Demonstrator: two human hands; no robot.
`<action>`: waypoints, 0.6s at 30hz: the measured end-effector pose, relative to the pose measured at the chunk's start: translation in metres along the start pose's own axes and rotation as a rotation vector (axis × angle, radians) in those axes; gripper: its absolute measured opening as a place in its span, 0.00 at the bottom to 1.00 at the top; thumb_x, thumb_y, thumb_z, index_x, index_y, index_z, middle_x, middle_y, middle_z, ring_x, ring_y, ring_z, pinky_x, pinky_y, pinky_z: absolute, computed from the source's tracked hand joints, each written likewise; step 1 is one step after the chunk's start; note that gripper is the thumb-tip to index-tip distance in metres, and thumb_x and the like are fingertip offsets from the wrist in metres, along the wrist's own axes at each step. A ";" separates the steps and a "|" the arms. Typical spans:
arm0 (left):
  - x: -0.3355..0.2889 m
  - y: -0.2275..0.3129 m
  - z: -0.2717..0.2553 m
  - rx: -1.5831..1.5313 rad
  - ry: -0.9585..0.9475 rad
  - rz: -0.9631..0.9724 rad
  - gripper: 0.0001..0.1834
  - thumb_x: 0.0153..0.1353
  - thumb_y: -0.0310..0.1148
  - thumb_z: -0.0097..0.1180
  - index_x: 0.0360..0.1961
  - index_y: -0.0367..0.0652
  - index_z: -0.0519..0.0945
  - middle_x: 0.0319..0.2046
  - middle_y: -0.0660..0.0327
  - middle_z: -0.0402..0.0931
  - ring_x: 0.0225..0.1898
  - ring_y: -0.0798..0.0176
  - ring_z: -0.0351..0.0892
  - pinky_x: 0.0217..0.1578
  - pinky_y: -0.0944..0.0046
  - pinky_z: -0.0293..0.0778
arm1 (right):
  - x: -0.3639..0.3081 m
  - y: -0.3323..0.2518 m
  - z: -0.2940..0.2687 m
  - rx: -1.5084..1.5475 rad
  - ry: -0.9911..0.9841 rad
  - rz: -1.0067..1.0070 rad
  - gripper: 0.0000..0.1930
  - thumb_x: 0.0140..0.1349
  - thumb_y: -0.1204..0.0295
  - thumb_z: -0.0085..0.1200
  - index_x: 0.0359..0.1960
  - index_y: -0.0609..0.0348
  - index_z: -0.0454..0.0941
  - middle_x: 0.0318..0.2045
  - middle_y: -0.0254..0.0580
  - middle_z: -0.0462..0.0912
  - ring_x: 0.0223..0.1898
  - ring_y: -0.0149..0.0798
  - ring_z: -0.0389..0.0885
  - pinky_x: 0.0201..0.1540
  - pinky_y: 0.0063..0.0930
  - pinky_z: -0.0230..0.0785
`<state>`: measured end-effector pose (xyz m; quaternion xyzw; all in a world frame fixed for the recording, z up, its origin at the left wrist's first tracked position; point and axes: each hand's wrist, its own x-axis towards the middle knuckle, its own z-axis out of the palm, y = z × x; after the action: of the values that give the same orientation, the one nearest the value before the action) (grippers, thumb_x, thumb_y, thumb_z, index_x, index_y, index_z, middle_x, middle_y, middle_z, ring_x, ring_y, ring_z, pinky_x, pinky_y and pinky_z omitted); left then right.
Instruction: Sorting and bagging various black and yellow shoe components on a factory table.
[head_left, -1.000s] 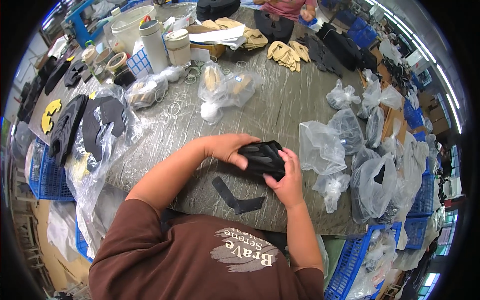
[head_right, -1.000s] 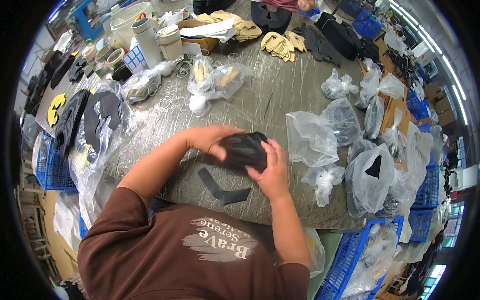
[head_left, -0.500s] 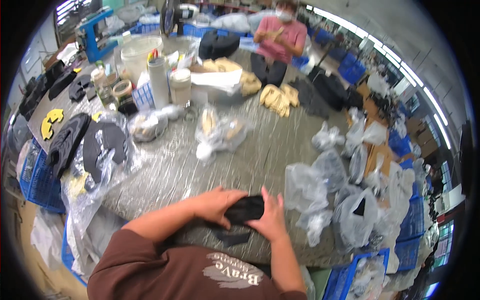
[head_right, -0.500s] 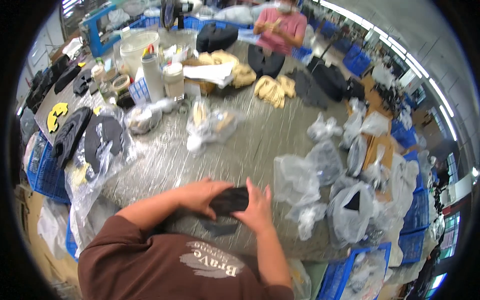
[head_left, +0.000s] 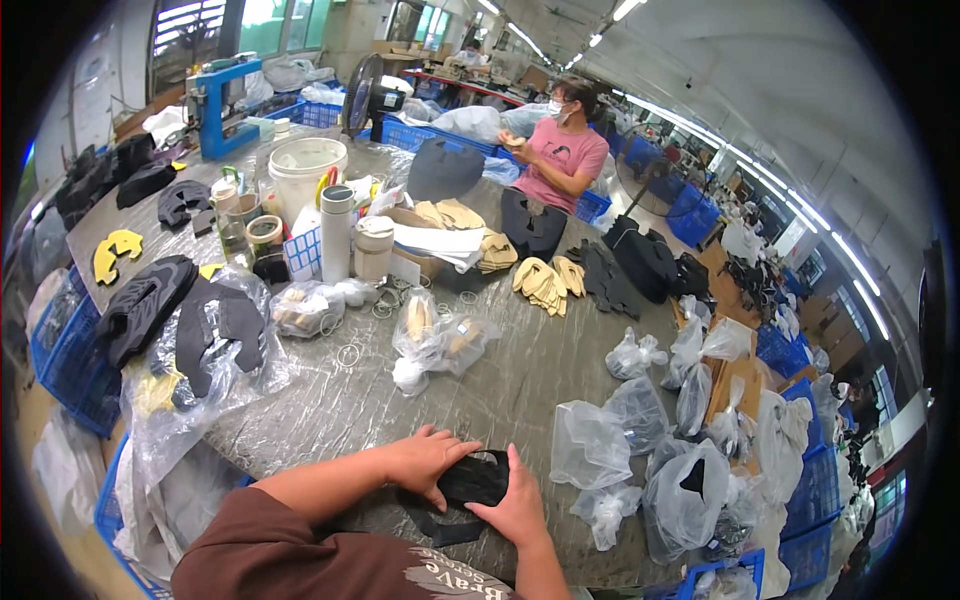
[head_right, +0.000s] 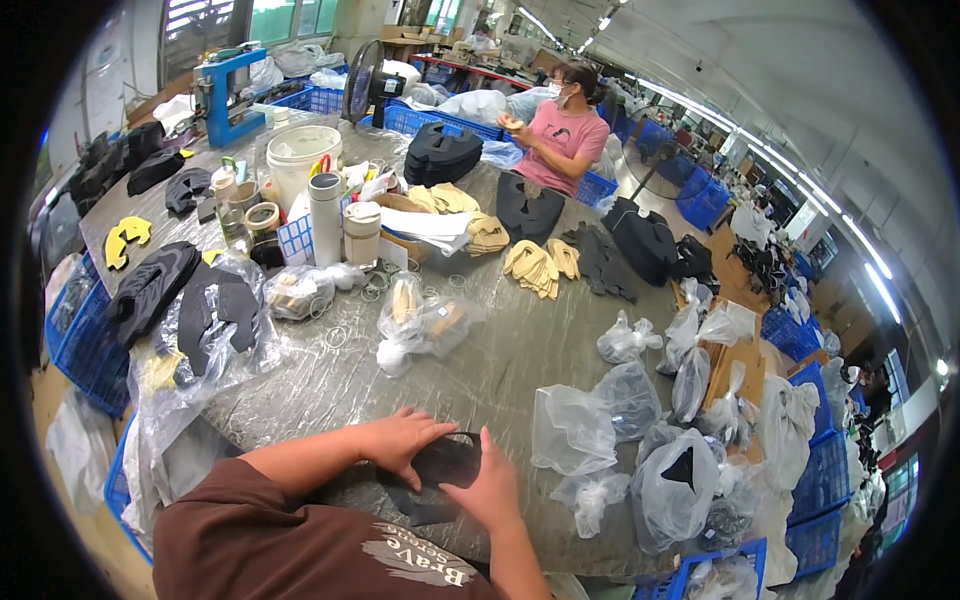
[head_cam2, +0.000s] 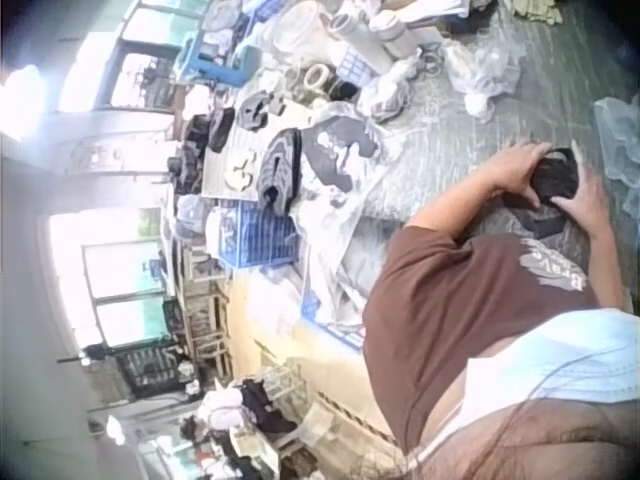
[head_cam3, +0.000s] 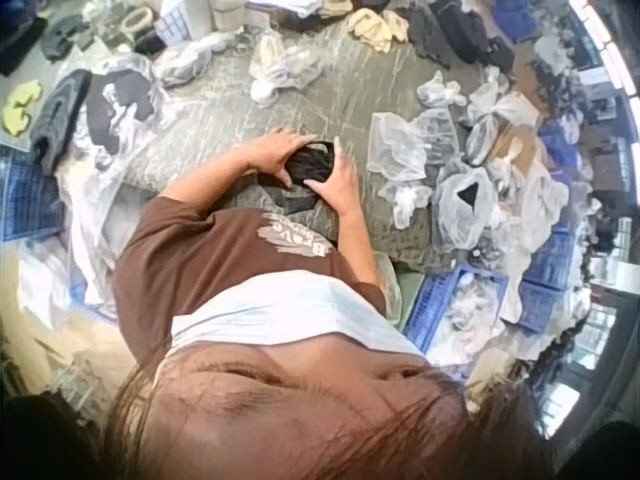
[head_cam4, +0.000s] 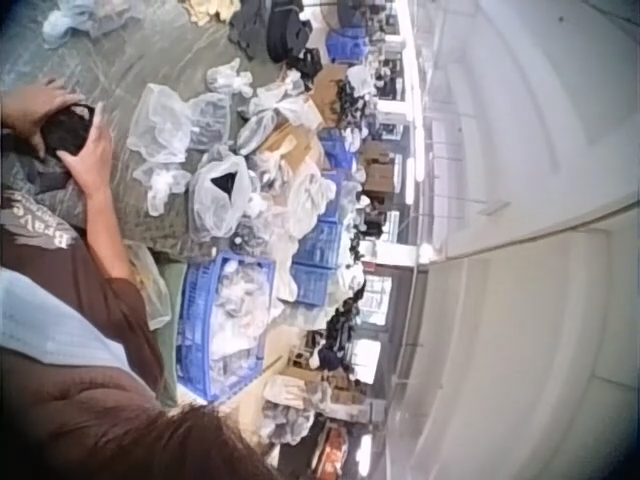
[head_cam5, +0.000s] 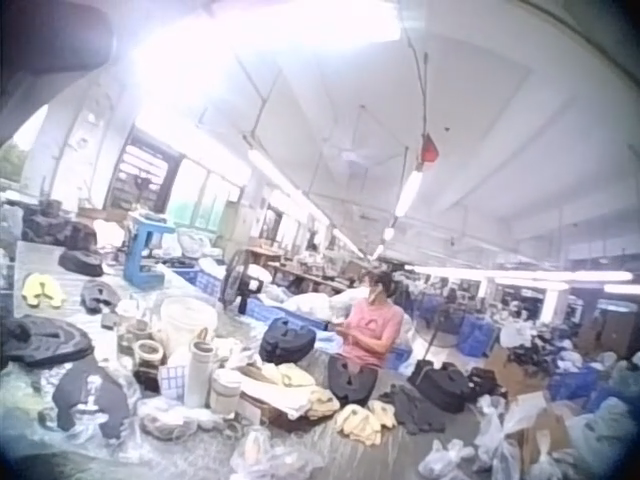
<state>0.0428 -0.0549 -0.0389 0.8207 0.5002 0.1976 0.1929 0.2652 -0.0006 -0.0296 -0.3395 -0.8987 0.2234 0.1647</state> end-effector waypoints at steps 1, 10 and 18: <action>-0.001 -0.003 0.002 0.098 0.046 0.036 0.46 0.44 0.50 0.65 0.59 0.37 0.59 0.44 0.48 0.72 0.48 0.45 0.70 0.53 0.51 0.58 | 0.001 0.000 0.001 0.062 0.007 -0.027 0.59 0.29 0.58 0.73 0.64 0.60 0.47 0.51 0.53 0.68 0.54 0.52 0.66 0.56 0.42 0.59; 0.002 0.008 0.017 -0.133 0.037 -0.210 0.19 0.63 0.44 0.45 0.48 0.42 0.71 0.42 0.52 0.74 0.47 0.47 0.71 0.51 0.50 0.60 | -0.006 -0.021 0.008 -0.084 0.056 -0.124 0.60 0.28 0.55 0.73 0.64 0.60 0.48 0.48 0.51 0.69 0.50 0.53 0.69 0.55 0.43 0.59; -0.004 0.001 0.022 -0.266 0.312 -0.135 0.22 0.58 0.44 0.52 0.48 0.40 0.72 0.46 0.48 0.72 0.49 0.44 0.69 0.50 0.50 0.63 | -0.007 -0.021 0.024 -0.024 0.068 0.012 0.41 0.30 0.59 0.71 0.51 0.58 0.69 0.41 0.48 0.76 0.44 0.51 0.74 0.49 0.42 0.66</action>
<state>0.0532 -0.0613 -0.0575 0.7122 0.5473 0.3732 0.2324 0.2481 -0.0267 -0.0402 -0.3542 -0.8931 0.2021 0.1896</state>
